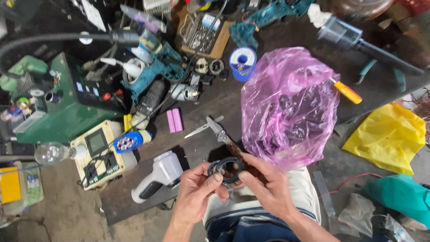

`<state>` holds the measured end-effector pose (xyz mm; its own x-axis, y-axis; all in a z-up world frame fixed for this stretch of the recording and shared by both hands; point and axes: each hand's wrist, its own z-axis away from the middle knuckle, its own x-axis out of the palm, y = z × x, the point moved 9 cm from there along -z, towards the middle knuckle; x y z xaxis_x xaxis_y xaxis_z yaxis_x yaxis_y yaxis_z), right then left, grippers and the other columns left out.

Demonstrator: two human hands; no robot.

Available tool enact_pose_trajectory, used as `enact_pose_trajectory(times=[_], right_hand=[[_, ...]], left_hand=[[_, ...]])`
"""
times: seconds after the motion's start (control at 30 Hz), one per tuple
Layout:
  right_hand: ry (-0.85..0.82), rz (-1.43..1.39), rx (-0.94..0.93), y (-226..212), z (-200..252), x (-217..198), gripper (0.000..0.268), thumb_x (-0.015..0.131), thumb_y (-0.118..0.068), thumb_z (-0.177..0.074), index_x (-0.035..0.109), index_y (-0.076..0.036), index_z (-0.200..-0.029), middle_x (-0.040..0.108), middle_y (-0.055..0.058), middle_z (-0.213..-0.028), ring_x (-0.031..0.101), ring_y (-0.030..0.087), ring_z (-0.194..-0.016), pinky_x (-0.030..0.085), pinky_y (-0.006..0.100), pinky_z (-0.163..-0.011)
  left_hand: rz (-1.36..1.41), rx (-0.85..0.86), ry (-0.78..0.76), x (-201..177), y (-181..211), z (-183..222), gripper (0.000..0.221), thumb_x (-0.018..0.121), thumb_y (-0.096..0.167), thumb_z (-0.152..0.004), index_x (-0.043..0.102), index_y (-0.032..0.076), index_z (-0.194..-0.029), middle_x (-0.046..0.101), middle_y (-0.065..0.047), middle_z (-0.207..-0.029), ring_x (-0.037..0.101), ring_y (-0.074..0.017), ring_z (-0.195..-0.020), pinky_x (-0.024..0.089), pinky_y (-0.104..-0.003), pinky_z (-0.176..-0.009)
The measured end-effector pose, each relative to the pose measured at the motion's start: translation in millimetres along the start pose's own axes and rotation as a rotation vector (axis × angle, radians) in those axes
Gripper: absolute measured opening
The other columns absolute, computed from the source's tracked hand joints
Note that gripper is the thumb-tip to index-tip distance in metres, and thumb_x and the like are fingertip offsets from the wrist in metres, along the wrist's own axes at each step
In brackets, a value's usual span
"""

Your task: Disassembling and reassembling a handheld vacuum cleaner using a screwdriver at a repair bench.

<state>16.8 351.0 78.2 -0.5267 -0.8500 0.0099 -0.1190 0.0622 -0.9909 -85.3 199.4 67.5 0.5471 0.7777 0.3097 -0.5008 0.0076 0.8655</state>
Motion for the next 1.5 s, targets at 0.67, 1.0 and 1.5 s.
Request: enact_pose_trajectory(times=[0.67,1.0,1.5], right_hand=[[-0.009,0.083,0.377,56.7,52.0,-3.3,0.027,0.07,-0.012,-0.09,0.08,-0.006,-0.114,0.082,0.006,-0.104,0.071,0.011,-0.091,0.057,0.025,-0.082],[-0.133,0.029,0.077,43.1,46.8,17.9,0.016,0.064,-0.01,-0.094,0.076,0.0,-0.1,0.076,0.013,-0.106,0.073,0.023,-0.1,0.058,0.033,-0.091],[0.23,0.521,-0.555,3.2,4.1,-13.1,0.012,0.063,-0.009,-0.107,0.066,0.002,-0.112,0.076,0.008,-0.089,0.038,0.003,-0.043,0.025,0.022,-0.037]], left_hand=[[-0.727,0.166,-0.112,40.1,-11.0,41.3,0.024,0.059,0.033,-0.1,0.058,0.009,-0.101,0.058,-0.004,-0.087,0.053,-0.0171,-0.07,0.042,-0.034,-0.061],[-0.5,-0.064,-0.118,14.5,-18.9,48.3,0.038,0.071,0.034,-0.088,0.059,0.01,-0.115,0.063,-0.001,-0.096,0.066,-0.0129,-0.088,0.054,-0.029,-0.071],[-1.619,-0.054,0.6,-137.5,41.4,34.2,0.091,0.073,0.077,-0.064,0.065,-0.002,-0.108,0.071,-0.018,-0.109,0.065,-0.0363,-0.106,0.043,-0.053,-0.097]])
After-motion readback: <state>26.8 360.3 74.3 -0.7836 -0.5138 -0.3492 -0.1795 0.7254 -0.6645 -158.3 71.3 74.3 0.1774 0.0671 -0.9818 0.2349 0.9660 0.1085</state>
